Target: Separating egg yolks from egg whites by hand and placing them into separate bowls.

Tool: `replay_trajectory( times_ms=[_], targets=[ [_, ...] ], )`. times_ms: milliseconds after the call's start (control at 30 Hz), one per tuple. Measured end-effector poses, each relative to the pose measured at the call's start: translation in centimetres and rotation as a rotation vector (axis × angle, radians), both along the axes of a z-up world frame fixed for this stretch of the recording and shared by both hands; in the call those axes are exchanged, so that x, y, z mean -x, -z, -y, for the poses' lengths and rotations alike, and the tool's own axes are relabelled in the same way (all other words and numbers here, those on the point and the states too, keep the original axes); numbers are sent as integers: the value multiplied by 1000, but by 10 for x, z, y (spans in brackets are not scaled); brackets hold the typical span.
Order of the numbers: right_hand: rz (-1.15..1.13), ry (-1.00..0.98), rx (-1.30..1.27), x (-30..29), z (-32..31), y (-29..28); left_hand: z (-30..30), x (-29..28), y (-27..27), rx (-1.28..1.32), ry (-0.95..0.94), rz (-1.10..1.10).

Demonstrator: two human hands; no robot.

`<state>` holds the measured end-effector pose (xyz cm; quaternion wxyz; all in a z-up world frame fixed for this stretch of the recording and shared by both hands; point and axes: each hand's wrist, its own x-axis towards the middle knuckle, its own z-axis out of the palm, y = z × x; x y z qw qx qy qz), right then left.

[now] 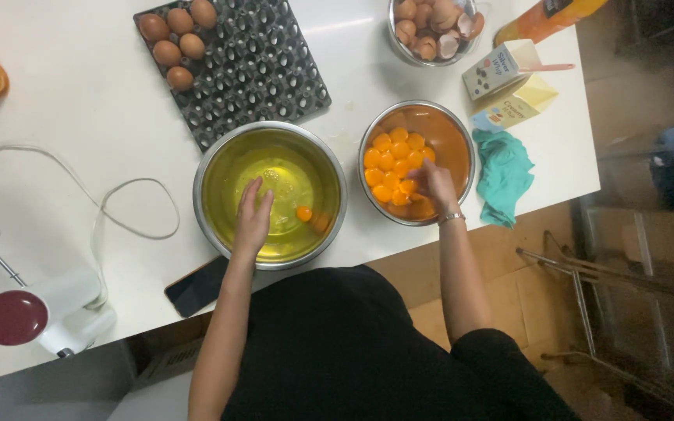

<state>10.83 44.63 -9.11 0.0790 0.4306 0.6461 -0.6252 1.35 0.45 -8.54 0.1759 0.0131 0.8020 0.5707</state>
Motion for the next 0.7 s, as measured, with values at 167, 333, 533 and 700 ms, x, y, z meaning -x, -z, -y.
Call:
replay_trajectory(
  times_ms=[167, 333, 533, 700],
  targets=[
    [-86, 30, -100, 1, -4, -2, -1, -2, -5, -12, -7, 5],
    [-319, 35, -180, 17, 27, -53, 3, -4, 7, -48, -19, 25],
    [-547, -212, -104, 58, 127, -116, 2, -2, -28, -188, -111, 265],
    [-280, -1006, -306, 101, 229, -121, 8, -4, -13, -295, -169, 228]
  ],
)
